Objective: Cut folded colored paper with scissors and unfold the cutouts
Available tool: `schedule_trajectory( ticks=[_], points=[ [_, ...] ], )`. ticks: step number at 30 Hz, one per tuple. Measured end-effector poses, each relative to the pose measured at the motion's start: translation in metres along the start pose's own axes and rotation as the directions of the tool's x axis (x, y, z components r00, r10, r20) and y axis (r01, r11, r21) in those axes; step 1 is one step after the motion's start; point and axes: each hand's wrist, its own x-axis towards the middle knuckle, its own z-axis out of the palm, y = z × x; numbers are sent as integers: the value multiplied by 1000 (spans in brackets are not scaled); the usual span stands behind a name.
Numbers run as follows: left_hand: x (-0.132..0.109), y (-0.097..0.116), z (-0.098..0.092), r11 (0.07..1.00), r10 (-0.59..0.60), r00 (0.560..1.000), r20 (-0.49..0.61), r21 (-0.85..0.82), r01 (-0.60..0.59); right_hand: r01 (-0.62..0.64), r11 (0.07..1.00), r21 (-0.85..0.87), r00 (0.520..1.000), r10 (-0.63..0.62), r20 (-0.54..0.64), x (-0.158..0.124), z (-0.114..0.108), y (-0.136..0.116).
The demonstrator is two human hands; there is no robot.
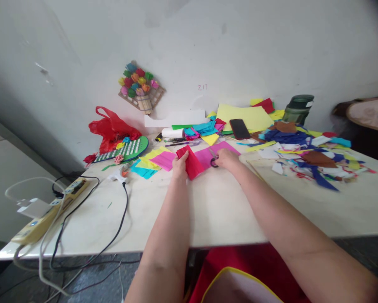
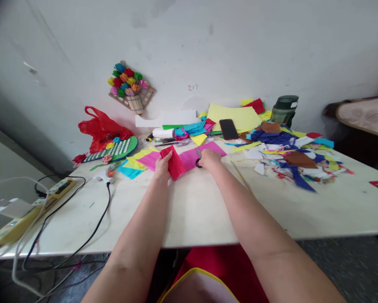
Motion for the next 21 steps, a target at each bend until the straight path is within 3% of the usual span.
schedule_trajectory(
  ticks=[5,10,13,17,21],
  points=[
    [0,-3,-1,1000,19,999,38,22,-20,127,958,259,984,-88,-157,-9,-3,-8],
    [-6,-4,5,996,65,992,111,47,-70,166,726,667,973,-232,11,-21,8,-28],
    [-9,-5,8,993,78,990,121,77,-88,191,734,651,971,-238,-16,-22,19,-36],
    [-7,-6,6,991,81,987,142,96,-95,225,815,534,973,-162,-163,-17,22,-38],
    [-3,-5,2,993,59,987,147,97,-74,183,862,472,963,-60,-265,-14,18,-34]
  ],
)
